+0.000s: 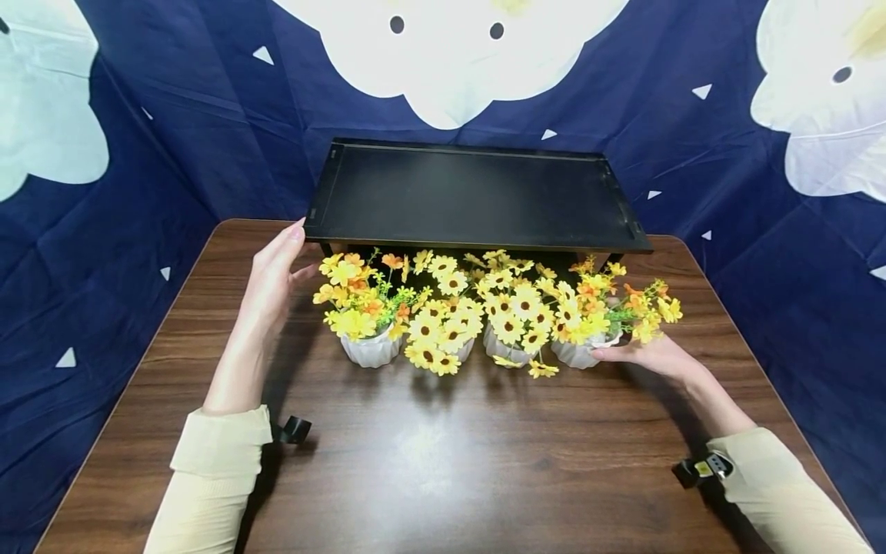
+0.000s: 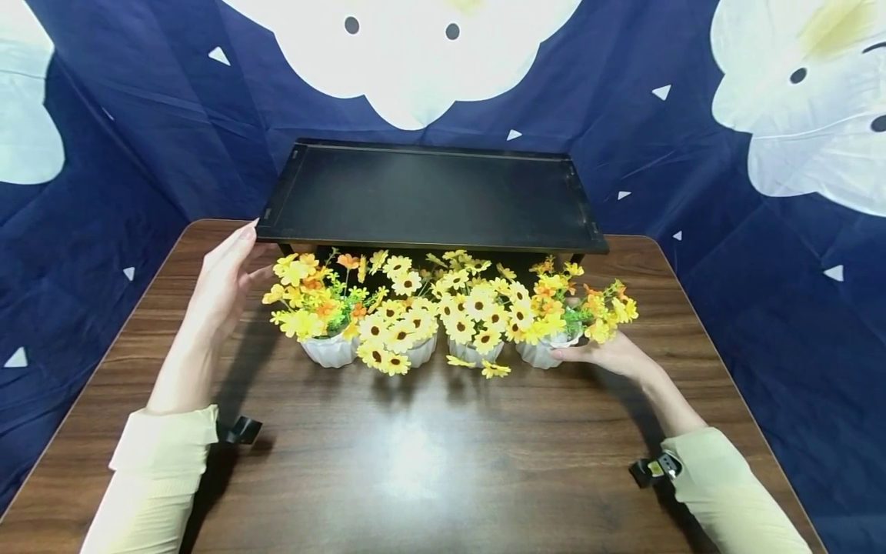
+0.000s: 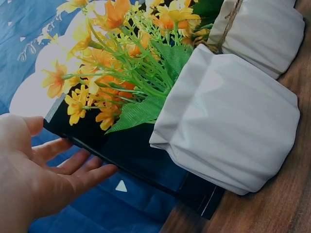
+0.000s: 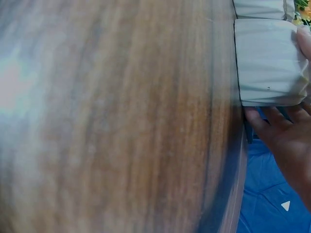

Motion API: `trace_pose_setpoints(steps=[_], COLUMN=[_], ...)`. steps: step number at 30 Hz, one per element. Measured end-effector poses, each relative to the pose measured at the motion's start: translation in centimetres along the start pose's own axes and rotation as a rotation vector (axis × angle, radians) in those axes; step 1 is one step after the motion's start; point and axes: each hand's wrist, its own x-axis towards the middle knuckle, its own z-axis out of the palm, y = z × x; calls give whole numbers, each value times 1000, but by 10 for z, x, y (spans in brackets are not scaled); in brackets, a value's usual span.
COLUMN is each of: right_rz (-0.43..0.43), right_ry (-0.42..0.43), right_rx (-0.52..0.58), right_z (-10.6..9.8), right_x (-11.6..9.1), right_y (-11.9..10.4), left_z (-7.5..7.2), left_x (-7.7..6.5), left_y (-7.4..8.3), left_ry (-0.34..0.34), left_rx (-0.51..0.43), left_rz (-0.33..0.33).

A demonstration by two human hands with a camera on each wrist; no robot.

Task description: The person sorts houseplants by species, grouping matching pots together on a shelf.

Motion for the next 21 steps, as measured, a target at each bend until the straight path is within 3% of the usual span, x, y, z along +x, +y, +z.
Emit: trace_pose_setpoints(steps=[12,15,21], right_rz=[-26,-52,-16], right_ry=[78,85,46], right_rx=[-13,-68,-159], right_z=[-6,-14,-28], right_x=[-9,-13,-22], right_y=[2,0,-6], left_z=[0,-1,0], left_x=[-1,-1,0], left_y=[0,0,0], left_ry=[3,4,-4], left_rx=[-9,-5,6], left_rz=[-4,-5,-7])
